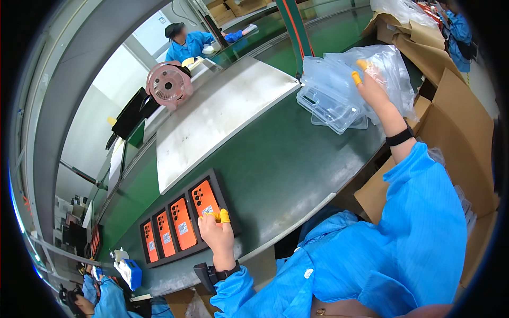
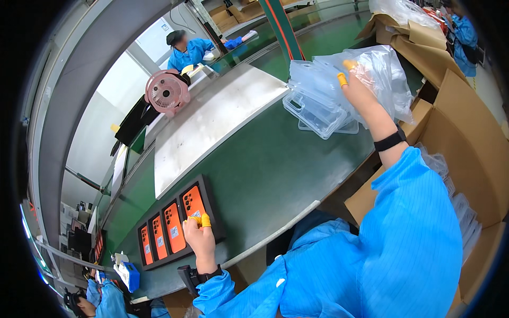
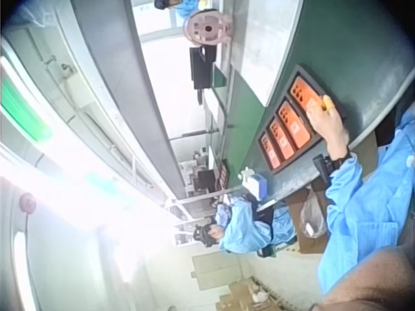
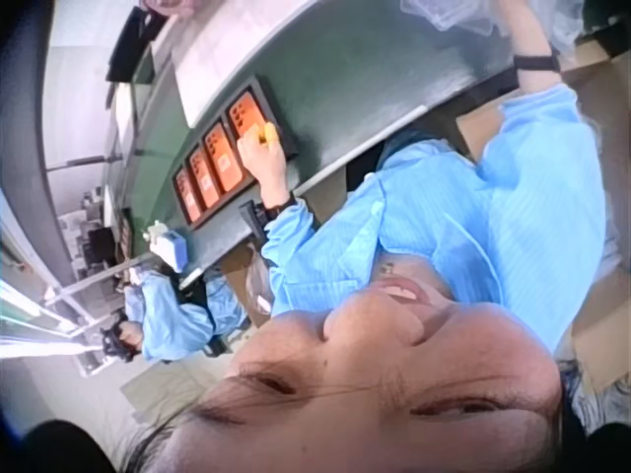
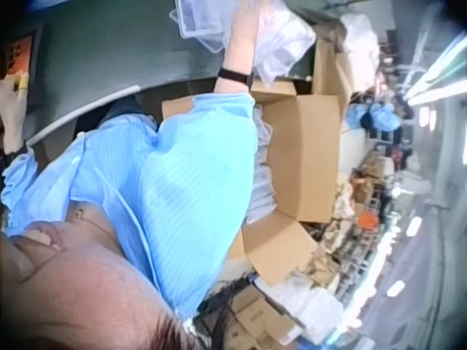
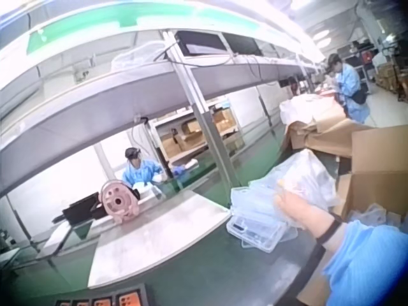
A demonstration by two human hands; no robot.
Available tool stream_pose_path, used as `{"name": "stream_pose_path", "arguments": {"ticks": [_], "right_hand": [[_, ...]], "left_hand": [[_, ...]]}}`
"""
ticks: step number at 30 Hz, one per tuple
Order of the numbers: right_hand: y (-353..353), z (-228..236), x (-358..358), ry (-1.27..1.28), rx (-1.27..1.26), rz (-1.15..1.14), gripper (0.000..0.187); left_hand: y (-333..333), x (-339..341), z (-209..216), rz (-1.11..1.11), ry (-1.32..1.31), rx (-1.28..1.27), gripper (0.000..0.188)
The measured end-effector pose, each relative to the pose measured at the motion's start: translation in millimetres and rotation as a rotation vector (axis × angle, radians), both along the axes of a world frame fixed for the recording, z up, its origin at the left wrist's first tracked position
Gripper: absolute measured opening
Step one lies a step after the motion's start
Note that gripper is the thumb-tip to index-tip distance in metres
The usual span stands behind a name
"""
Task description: Fitting protective cases onto smartphone units on an electronics assembly line.
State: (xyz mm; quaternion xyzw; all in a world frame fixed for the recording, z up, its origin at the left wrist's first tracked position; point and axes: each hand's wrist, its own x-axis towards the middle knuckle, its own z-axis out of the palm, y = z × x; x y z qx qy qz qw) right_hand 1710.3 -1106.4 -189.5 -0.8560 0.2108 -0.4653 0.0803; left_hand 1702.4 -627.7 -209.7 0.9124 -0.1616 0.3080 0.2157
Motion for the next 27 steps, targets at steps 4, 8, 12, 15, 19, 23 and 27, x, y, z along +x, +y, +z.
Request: {"name": "stream_pose_path", "arguments": {"ticks": [4,8,12,15,19,23,27], "right_hand": [[3,10,-4,0.371,0.156,-0.144,0.030],[17,25,-13,0.297,0.140,-0.154,0.027],[27,30,-19,-0.039,-0.104,-0.058,0.022],[48,46,-26,-0.207,-0.253,0.056,0.020],[45,36,-14,-0.052,-0.384,0.270,0.018],[44,25,-14,0.009,-0.310,0.207,0.019],[49,22,-10,0.091,-0.292,0.216,0.023]], "left_hand": [[-15,-7,10,-0.125,0.064,-0.075,0.019],[-17,-19,4,-0.155,0.082,-0.062,0.017],[-14,-22,-6,-0.145,0.095,-0.074,0.017],[-15,-25,-9,-0.167,0.076,-0.096,0.017],[-19,-27,-11,-0.178,0.113,-0.105,0.017],[-18,-27,-17,-0.214,0.130,-0.094,0.018],[-26,-27,-11,-0.207,0.236,-0.097,0.017]]}}
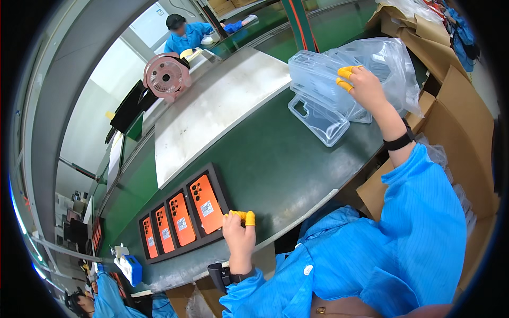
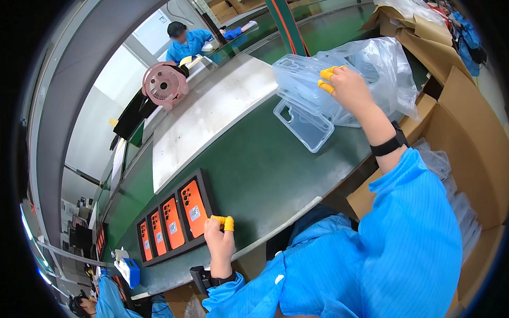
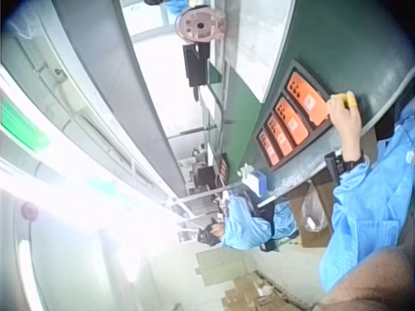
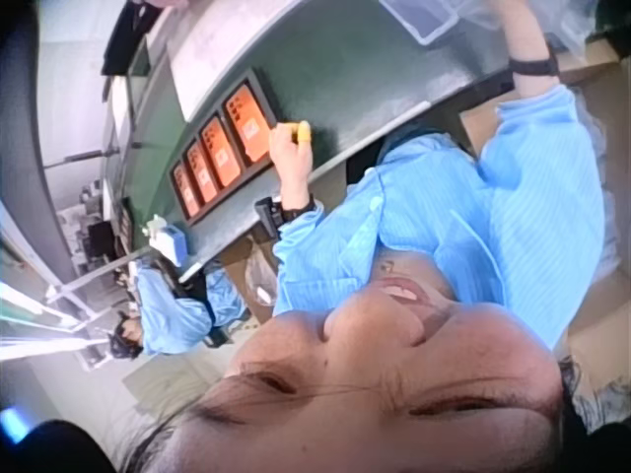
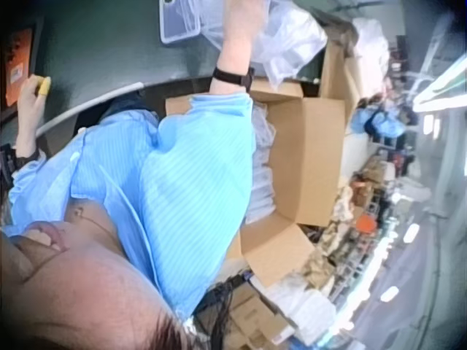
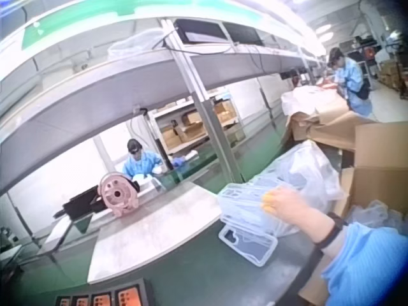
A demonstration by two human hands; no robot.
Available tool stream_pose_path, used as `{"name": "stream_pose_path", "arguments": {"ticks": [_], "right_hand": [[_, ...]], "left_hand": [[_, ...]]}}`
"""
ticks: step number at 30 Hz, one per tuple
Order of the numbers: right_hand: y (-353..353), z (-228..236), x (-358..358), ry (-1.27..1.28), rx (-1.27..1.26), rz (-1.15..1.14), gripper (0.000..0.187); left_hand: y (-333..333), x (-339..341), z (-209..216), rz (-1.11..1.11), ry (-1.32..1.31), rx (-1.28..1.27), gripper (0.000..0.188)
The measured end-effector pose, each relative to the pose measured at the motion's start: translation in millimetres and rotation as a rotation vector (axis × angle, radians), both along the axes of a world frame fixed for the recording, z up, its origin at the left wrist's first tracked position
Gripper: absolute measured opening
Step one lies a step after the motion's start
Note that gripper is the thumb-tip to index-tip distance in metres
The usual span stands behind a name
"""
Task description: Fitting protective cases onto smartphone units on an electronics assembly line.
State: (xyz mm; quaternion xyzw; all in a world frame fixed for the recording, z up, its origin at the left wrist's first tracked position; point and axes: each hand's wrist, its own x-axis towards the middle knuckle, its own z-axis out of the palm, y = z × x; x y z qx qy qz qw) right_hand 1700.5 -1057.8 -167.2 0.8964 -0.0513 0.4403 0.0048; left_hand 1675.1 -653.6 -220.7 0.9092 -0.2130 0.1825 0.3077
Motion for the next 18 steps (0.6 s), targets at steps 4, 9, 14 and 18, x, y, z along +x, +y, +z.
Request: {"name": "stream_pose_path", "arguments": {"ticks": [4,9,14,18], "right_hand": [[5,-1,4,0.016,-0.012,-0.034,0.026],[49,6,-4,-0.202,0.007,0.179,0.033],[111,-53,-7,0.205,0.000,0.377,0.045],[94,-83,0,0.243,-0.094,0.133,0.040]], "left_hand": [[-10,2,-2,-0.069,0.012,0.037,0.017],[-16,0,-3,-0.106,0.016,0.062,0.016],[-22,1,0,-0.103,0.034,0.039,0.015],[-20,0,-1,-0.113,0.005,0.051,0.016]]}}
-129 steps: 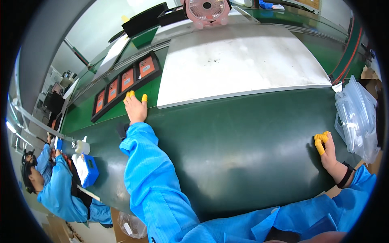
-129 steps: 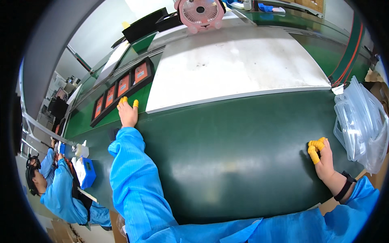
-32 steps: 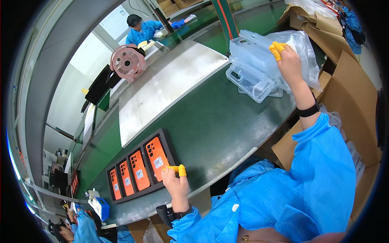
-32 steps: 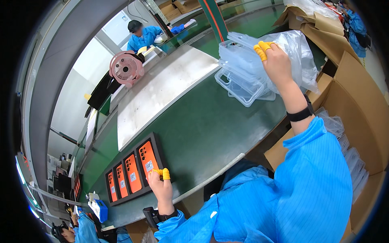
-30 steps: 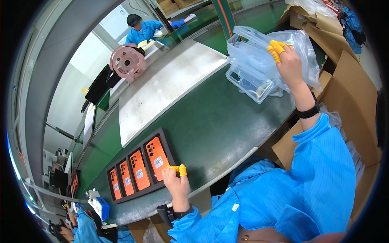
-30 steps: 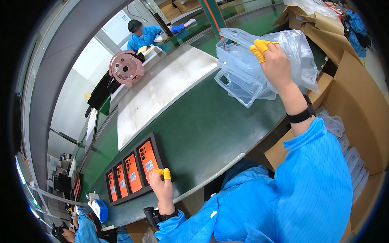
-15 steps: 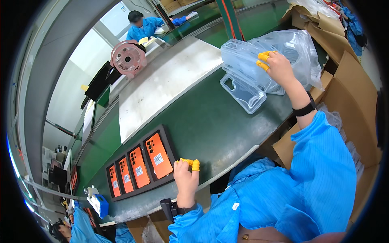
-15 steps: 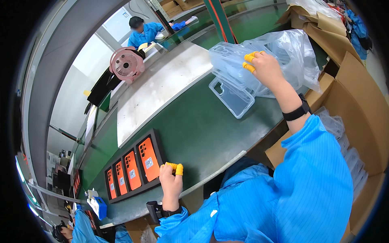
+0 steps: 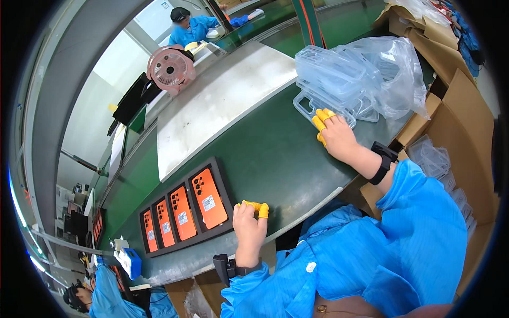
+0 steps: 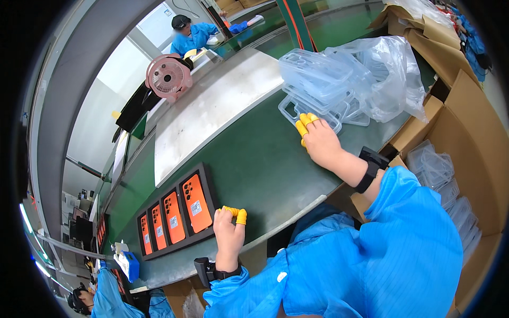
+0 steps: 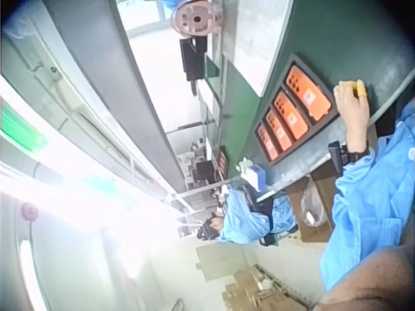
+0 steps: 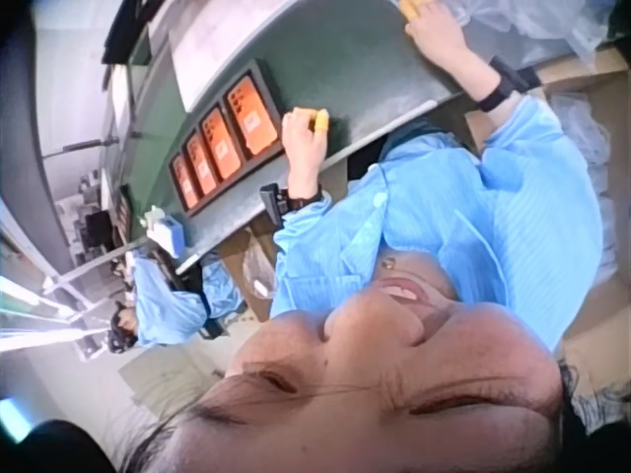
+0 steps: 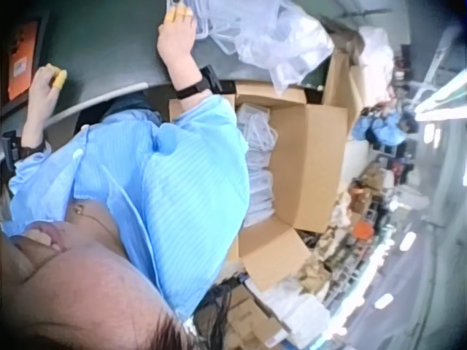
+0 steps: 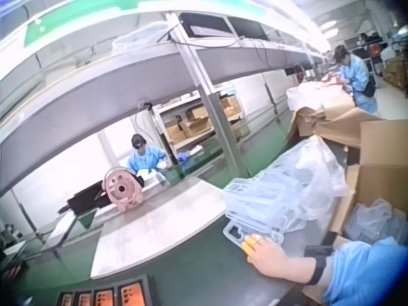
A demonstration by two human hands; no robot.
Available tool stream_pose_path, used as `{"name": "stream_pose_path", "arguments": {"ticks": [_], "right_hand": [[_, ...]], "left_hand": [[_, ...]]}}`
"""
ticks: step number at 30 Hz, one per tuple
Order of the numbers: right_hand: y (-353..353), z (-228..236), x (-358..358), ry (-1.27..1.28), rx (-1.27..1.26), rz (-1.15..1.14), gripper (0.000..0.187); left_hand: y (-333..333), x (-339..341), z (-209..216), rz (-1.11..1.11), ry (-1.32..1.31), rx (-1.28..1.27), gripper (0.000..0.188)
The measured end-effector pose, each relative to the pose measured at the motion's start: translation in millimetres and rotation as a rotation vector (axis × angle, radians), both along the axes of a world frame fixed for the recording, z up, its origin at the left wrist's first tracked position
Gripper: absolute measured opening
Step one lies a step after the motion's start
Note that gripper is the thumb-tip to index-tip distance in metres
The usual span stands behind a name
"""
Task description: Fitting protective cases onto smartphone units on an electronics assembly line.
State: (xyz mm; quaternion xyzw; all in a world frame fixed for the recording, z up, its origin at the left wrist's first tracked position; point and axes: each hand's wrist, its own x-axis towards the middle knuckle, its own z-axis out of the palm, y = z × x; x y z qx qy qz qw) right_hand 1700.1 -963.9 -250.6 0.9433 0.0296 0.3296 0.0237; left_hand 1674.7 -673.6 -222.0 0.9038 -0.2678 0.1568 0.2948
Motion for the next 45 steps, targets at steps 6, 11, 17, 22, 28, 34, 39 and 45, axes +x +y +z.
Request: {"name": "stream_pose_path", "arguments": {"ticks": [6,11,17,22,28,34,39,45], "right_hand": [[-20,-3,12,-0.019,0.021,0.037,0.038],[-25,2,15,-0.008,0.044,-0.011,0.037],[-43,8,24,-0.018,0.095,0.005,0.036],[-53,21,27,0.037,0.141,0.015,0.036],[-48,38,21,-0.021,0.168,0.076,0.036],[-35,37,26,0.036,0.252,0.145,0.032],[-22,53,15,-0.194,0.393,0.260,0.034],[-76,96,25,-0.538,0.245,-0.253,0.031]], "left_hand": [[13,-1,-12,0.033,0.009,-0.013,0.017],[12,0,-13,0.011,0.018,-0.033,0.016],[15,0,-15,0.009,0.023,-0.043,0.016],[16,-2,-13,0.001,0.002,-0.069,0.016],[18,-1,-13,-0.007,0.007,-0.114,0.016],[18,1,-9,0.005,-0.010,-0.110,0.016],[17,0,-10,-0.004,0.011,-0.122,0.016],[25,0,-9,0.038,0.001,-0.126,0.016]]}}
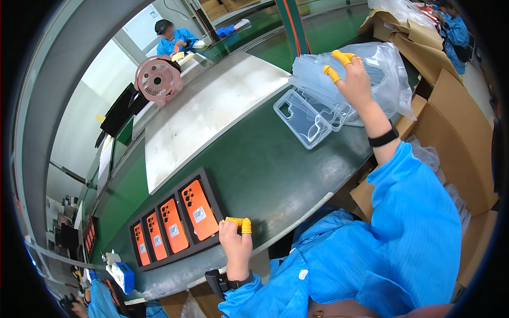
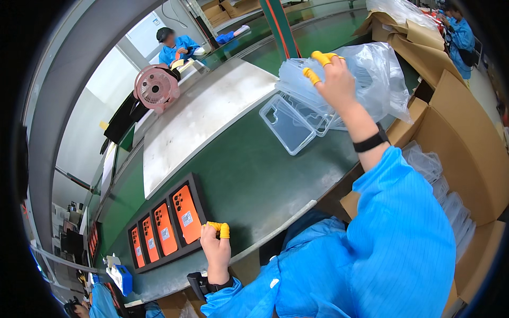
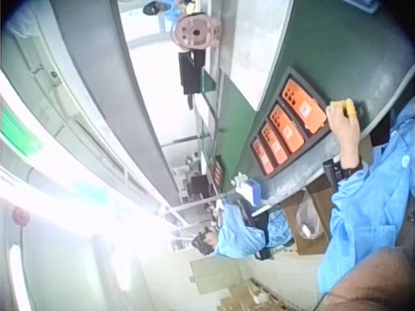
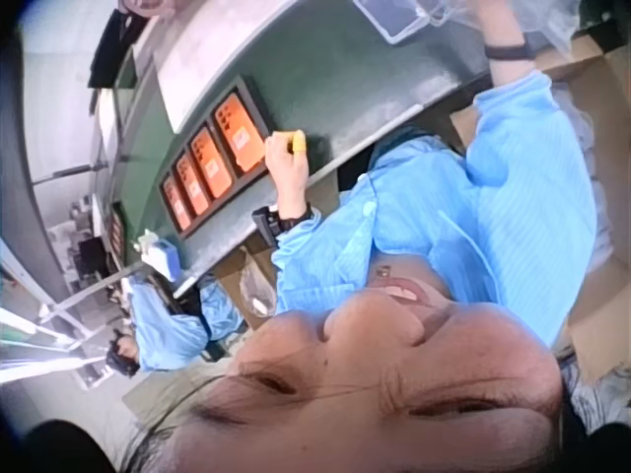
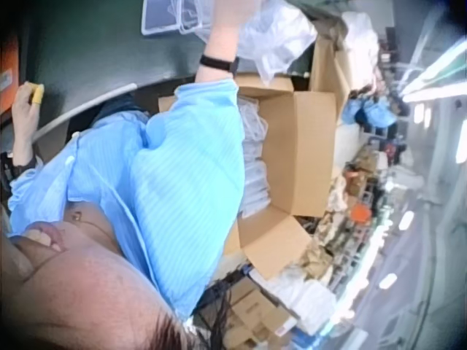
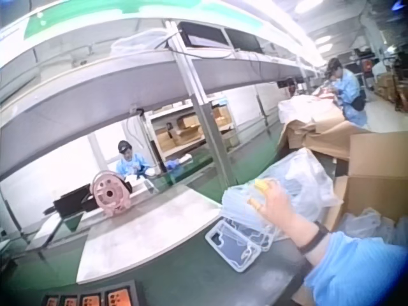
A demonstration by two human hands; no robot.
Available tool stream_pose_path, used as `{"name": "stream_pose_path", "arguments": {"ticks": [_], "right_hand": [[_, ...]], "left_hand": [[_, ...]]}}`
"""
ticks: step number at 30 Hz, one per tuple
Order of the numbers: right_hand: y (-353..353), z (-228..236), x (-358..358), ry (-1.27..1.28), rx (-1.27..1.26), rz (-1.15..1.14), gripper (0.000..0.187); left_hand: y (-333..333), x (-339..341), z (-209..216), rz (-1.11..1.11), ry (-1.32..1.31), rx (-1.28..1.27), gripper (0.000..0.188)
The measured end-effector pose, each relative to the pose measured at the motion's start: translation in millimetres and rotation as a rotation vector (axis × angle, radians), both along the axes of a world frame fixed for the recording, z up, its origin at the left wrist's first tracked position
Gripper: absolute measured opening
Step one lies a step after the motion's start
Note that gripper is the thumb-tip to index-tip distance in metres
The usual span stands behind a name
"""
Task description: Fitting protective cases onto smartphone units on an electronics assembly line.
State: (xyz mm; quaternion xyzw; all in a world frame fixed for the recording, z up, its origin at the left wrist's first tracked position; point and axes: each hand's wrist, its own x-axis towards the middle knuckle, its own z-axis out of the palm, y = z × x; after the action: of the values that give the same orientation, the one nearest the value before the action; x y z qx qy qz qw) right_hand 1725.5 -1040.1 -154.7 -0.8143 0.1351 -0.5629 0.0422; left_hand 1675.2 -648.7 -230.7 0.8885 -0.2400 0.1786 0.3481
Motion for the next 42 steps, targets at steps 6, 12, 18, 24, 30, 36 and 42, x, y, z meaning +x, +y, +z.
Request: {"name": "stream_pose_path", "arguments": {"ticks": [6,12,18,24,30,36,42], "right_hand": [[-35,-25,2,0.528,0.245,-0.034,0.028],[-34,-14,1,0.107,-0.008,-0.130,0.025],[12,24,-21,-0.219,-0.180,0.175,0.022],[-27,-23,-3,0.220,-0.117,0.004,0.025],[-34,-9,-18,0.002,-0.063,-0.038,0.022],[27,23,-29,-0.286,-0.084,0.243,0.019],[21,-17,-5,-0.120,-0.201,0.188,0.019]], "left_hand": [[-7,0,1,-0.006,-0.002,0.028,0.016],[-2,1,4,0.005,0.008,0.024,0.015],[23,10,6,0.170,-0.138,0.127,0.013],[31,6,4,0.219,-0.077,0.143,0.014],[32,5,4,0.160,-0.010,0.087,0.014],[29,8,1,0.259,-0.138,0.122,0.013],[30,6,0,0.241,-0.139,0.141,0.013]]}}
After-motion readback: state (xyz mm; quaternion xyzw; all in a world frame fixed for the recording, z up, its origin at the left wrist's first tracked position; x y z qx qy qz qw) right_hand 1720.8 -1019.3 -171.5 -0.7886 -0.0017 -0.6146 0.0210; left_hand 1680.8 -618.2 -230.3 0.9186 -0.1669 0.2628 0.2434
